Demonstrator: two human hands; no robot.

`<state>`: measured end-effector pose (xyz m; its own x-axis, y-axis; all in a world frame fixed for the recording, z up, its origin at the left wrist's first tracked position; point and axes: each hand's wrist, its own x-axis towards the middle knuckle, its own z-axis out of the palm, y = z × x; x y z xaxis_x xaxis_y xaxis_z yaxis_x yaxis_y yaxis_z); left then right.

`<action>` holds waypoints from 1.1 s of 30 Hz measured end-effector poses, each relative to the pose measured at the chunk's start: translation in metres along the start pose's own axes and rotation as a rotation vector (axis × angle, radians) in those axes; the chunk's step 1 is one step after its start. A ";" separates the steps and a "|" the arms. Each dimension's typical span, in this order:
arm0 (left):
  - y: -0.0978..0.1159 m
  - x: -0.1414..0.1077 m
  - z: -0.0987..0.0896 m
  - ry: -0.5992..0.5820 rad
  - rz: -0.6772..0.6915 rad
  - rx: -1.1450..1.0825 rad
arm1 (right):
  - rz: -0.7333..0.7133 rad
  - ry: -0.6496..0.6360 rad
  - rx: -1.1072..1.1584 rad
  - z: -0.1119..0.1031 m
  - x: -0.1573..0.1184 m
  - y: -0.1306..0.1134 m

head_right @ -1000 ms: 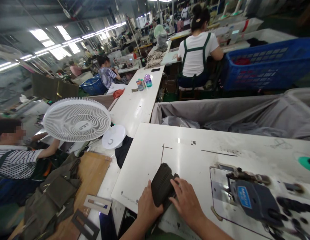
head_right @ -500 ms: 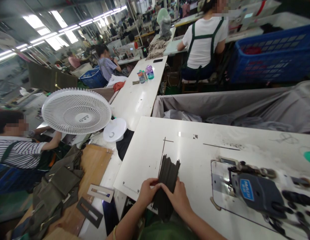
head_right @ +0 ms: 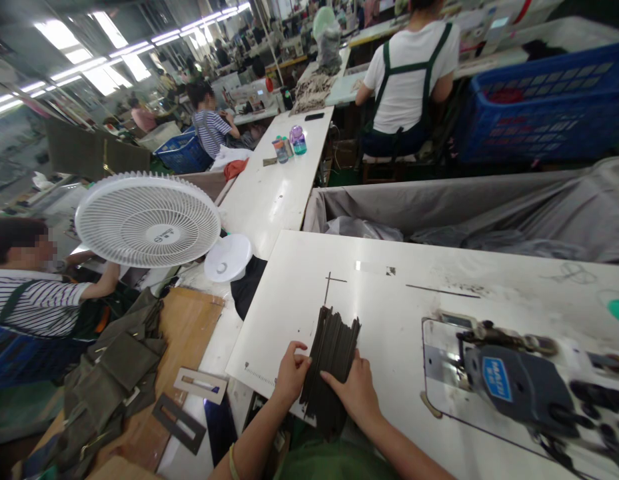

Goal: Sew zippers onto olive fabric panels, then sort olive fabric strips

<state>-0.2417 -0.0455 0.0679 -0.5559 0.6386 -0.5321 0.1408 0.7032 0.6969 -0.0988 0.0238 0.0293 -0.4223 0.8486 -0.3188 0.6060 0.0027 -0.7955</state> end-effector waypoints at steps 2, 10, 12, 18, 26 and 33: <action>0.004 -0.003 0.000 0.016 0.055 0.031 | -0.003 -0.003 -0.001 0.000 0.000 0.001; 0.008 -0.001 -0.003 -0.027 0.073 0.027 | 0.000 0.006 -0.002 0.001 0.000 0.002; 0.006 0.001 -0.003 -0.027 0.055 0.009 | -0.004 0.002 0.000 0.000 0.000 0.002; -0.002 0.006 -0.003 -0.047 0.018 -0.061 | -0.013 -0.009 0.004 -0.001 0.001 0.001; -0.002 0.005 -0.002 -0.045 0.017 -0.074 | -0.012 -0.014 0.007 -0.001 0.001 0.002; 0.000 0.003 0.003 -0.010 0.067 -0.013 | -0.008 -0.010 0.007 -0.001 0.001 0.002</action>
<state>-0.2404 -0.0427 0.0650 -0.5369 0.6876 -0.4888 0.1670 0.6545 0.7374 -0.0976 0.0254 0.0281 -0.4337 0.8432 -0.3177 0.5977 0.0053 -0.8017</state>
